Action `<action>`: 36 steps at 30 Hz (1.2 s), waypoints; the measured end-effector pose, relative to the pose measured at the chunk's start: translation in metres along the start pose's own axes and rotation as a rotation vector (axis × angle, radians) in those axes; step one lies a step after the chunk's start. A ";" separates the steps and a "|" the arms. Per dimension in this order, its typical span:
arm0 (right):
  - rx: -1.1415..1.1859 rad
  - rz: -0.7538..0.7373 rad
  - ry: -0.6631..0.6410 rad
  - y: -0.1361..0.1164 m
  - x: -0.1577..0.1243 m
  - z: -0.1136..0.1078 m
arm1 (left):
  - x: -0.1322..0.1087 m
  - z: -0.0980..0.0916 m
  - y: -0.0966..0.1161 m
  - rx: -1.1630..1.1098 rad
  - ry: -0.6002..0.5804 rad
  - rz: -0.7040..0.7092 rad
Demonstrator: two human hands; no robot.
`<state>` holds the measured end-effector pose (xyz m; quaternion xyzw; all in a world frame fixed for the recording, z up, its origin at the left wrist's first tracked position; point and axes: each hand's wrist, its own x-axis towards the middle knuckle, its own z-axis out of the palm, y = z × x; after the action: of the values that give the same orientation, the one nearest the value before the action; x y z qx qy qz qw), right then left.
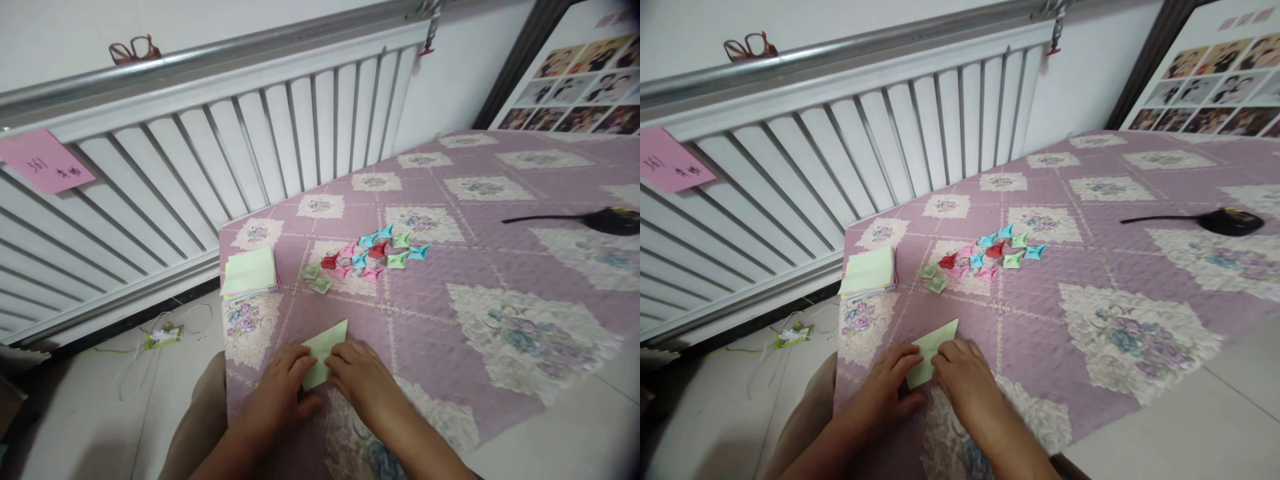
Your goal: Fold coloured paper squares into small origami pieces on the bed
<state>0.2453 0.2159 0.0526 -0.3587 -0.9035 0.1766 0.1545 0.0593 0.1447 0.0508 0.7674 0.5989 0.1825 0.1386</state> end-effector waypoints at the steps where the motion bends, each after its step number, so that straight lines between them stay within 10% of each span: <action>1: -0.016 -0.004 0.004 0.000 0.001 0.001 | -0.001 0.000 -0.001 0.000 -0.001 0.001; 36: -0.036 0.013 0.013 -0.003 0.000 0.002 | 0.029 -0.014 0.012 0.271 -0.253 -0.132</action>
<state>0.2427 0.2135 0.0521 -0.3686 -0.9031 0.1591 0.1527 0.0694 0.1701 0.0717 0.7547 0.6449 -0.0071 0.1199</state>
